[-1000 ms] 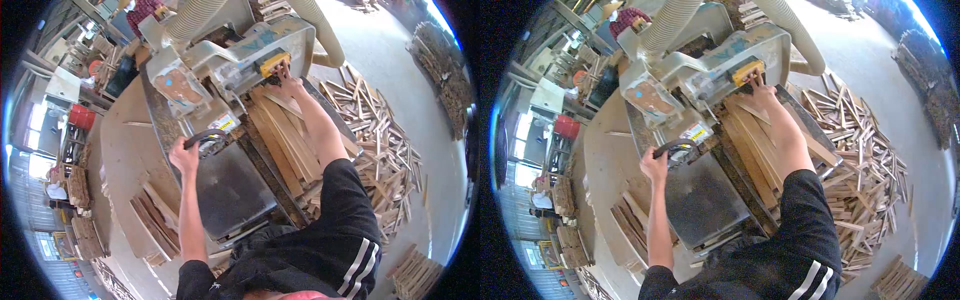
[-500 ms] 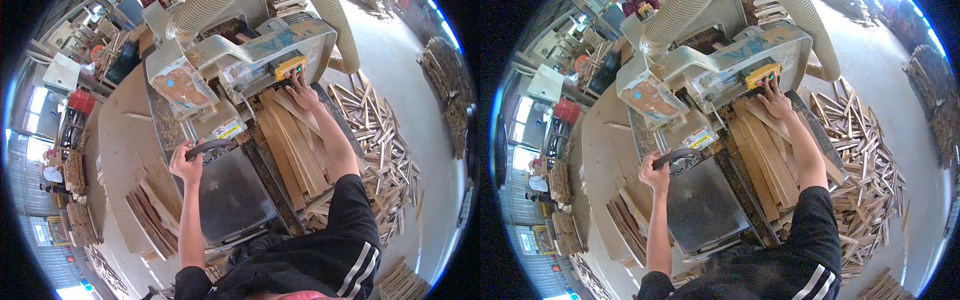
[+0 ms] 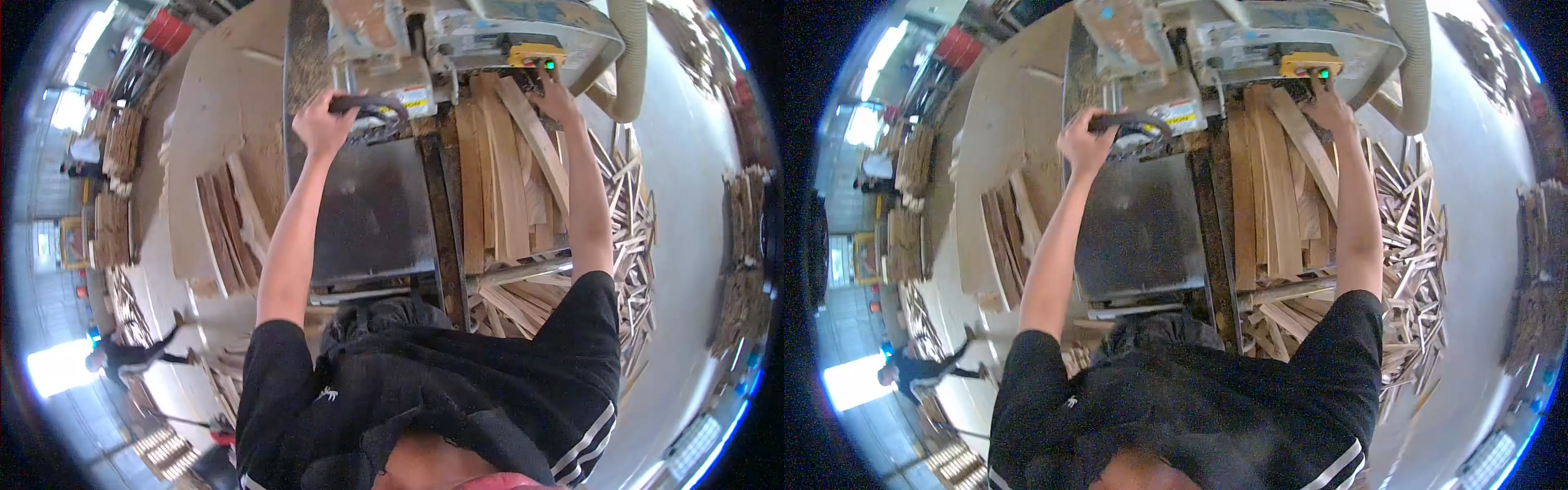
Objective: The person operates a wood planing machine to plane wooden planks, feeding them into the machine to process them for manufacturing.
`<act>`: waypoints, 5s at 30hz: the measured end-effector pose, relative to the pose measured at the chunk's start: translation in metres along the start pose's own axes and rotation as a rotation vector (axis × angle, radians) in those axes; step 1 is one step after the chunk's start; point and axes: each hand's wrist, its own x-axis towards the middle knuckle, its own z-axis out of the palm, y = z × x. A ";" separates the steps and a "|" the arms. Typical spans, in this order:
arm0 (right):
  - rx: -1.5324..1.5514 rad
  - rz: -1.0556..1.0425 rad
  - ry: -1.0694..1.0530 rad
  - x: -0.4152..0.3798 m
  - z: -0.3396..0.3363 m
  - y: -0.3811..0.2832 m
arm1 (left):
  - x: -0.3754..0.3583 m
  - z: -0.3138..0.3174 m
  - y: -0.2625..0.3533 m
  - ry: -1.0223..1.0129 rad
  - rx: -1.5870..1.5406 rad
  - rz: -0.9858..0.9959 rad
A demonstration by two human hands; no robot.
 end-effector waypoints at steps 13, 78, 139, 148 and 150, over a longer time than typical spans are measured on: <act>0.636 -0.610 0.061 -0.036 -0.066 -0.285 | 0.004 -0.004 -0.005 -0.094 -0.105 -0.009; 2.407 0.767 -0.315 -0.085 0.091 -0.390 | 0.026 -0.044 -0.019 -0.697 -0.333 -0.165; 2.091 0.673 0.051 -0.121 0.071 -0.433 | 0.020 -0.044 -0.020 -0.617 -0.451 -0.203; 1.989 0.735 0.074 -0.118 0.063 -0.433 | 0.020 -0.043 -0.020 -0.647 -0.432 -0.205; 1.993 0.747 0.076 -0.117 0.064 -0.432 | 0.019 -0.040 -0.021 -0.581 -0.482 -0.189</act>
